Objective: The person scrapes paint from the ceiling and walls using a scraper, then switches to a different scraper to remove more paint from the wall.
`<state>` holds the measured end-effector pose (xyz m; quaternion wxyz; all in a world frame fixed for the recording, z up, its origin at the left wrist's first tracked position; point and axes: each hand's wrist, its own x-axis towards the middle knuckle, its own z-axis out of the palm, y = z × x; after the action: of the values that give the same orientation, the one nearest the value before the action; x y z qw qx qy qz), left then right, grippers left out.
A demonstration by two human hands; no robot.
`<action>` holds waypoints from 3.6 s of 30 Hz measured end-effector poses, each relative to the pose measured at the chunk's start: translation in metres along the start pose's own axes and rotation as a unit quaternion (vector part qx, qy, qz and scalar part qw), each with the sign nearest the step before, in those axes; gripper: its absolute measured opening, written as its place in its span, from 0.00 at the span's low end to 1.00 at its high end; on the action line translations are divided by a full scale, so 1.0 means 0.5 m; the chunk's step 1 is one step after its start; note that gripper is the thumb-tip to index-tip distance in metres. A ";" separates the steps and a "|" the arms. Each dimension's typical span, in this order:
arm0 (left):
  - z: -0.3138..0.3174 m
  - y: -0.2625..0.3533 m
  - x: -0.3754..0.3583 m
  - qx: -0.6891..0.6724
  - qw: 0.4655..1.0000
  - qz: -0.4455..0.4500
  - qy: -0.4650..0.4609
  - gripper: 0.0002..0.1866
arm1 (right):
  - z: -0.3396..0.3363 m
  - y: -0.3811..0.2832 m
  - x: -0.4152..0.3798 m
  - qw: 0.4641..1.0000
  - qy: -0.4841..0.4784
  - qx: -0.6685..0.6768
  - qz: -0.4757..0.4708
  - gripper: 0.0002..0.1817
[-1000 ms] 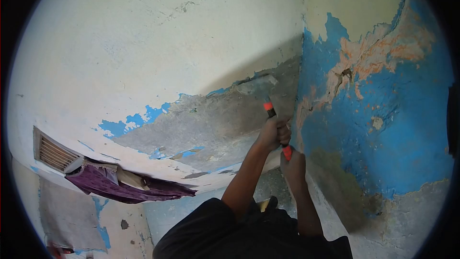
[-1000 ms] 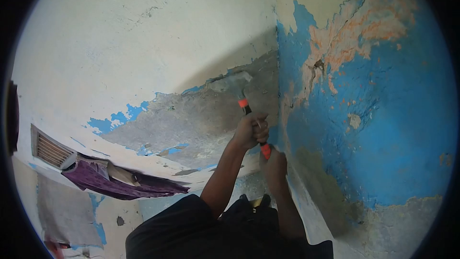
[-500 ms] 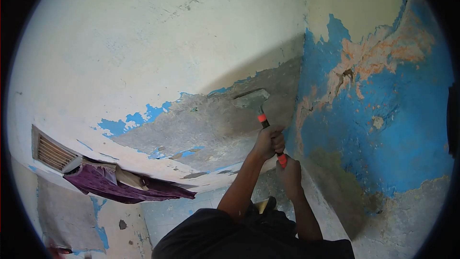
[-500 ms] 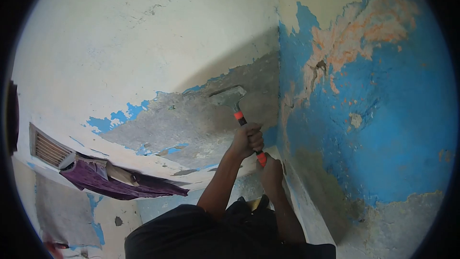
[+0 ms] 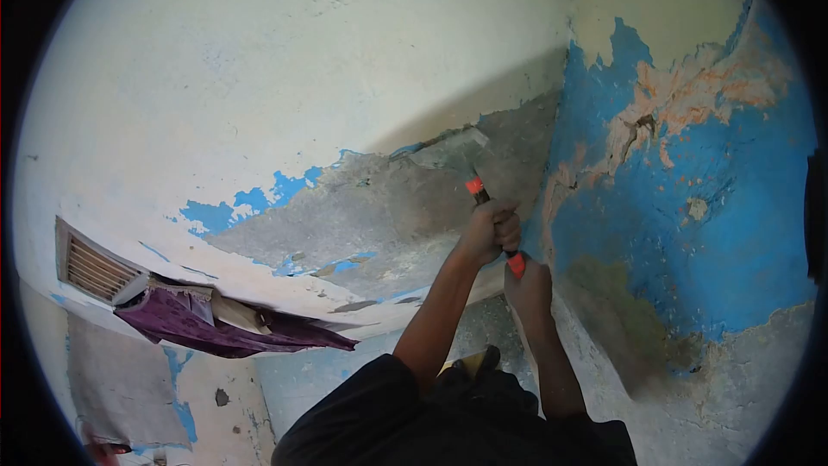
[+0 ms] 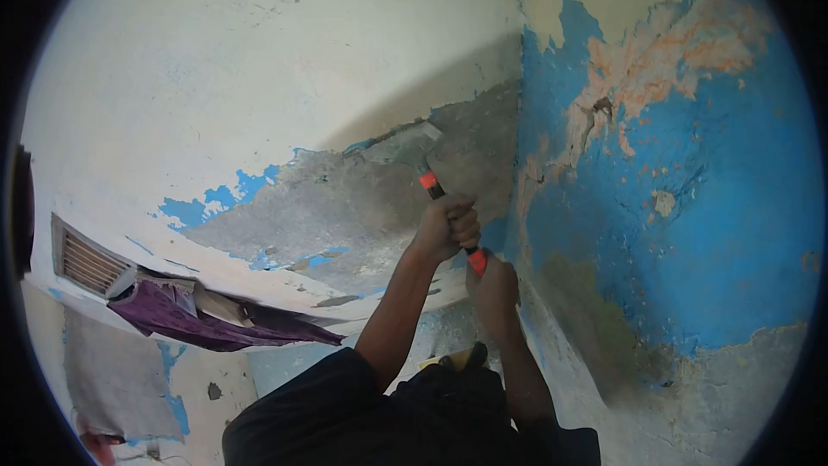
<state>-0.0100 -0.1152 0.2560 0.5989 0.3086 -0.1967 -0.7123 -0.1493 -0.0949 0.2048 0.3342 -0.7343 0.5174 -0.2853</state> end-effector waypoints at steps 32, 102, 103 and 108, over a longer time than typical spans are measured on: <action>-0.073 0.061 -0.089 0.032 0.999 -0.035 0.005 0.21 | 0.165 -0.036 -0.084 0.995 0.065 0.068 -0.026 0.10; 0.010 -0.014 -0.029 -0.063 0.990 0.116 0.045 0.35 | 0.046 0.086 -0.077 0.953 -0.074 0.292 0.030 0.23; 0.004 -0.022 -0.029 -0.063 0.991 0.110 0.052 0.35 | 0.040 0.092 -0.082 0.957 -0.081 0.279 0.019 0.24; 0.015 -0.004 -0.033 -0.031 0.991 0.127 0.043 0.35 | 0.065 0.103 -0.069 0.959 -0.029 0.279 -0.028 0.24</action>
<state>-0.0151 -0.0991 0.2635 0.7015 0.2923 -0.1861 -0.6227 -0.1641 -0.0683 0.1422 0.5324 -0.6345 0.3863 -0.4059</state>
